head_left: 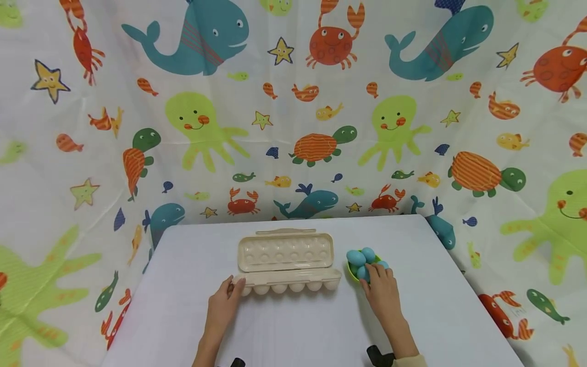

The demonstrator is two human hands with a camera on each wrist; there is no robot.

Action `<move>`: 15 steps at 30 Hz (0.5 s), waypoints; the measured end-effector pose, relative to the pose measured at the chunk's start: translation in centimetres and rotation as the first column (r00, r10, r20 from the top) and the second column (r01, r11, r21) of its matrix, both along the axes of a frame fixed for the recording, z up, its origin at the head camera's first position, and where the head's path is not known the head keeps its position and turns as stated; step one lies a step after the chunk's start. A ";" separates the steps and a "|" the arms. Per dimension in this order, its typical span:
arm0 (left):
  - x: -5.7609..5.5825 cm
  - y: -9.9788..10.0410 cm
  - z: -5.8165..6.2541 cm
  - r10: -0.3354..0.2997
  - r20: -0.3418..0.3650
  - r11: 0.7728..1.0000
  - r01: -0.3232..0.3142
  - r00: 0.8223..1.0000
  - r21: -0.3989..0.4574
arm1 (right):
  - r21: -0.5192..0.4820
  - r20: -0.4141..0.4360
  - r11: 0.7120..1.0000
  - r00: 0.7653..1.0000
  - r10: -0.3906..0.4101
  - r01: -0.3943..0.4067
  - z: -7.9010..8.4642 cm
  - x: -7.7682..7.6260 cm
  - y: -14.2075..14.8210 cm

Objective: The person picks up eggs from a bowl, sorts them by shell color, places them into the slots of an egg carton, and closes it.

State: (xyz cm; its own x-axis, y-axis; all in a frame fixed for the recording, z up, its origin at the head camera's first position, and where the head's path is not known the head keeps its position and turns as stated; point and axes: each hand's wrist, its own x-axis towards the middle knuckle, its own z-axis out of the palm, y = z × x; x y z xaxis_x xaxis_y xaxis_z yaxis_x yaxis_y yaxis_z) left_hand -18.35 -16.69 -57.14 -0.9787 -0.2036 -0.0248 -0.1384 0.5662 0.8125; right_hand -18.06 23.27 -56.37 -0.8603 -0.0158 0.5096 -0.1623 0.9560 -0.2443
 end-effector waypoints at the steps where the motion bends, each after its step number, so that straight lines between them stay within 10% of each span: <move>1: 0.0 0.0 -0.1 0.000 0.000 1.000 0.000 1.000 0.007 | 0.002 -0.009 1.000 1.000 0.001 -0.001 0.0 0.0 0.0; 15: -0.1 -0.3 -0.3 -0.001 -0.011 1.000 0.001 1.000 0.008 | 0.018 -0.069 1.000 0.997 0.026 -0.025 1.2 -2.7 -0.4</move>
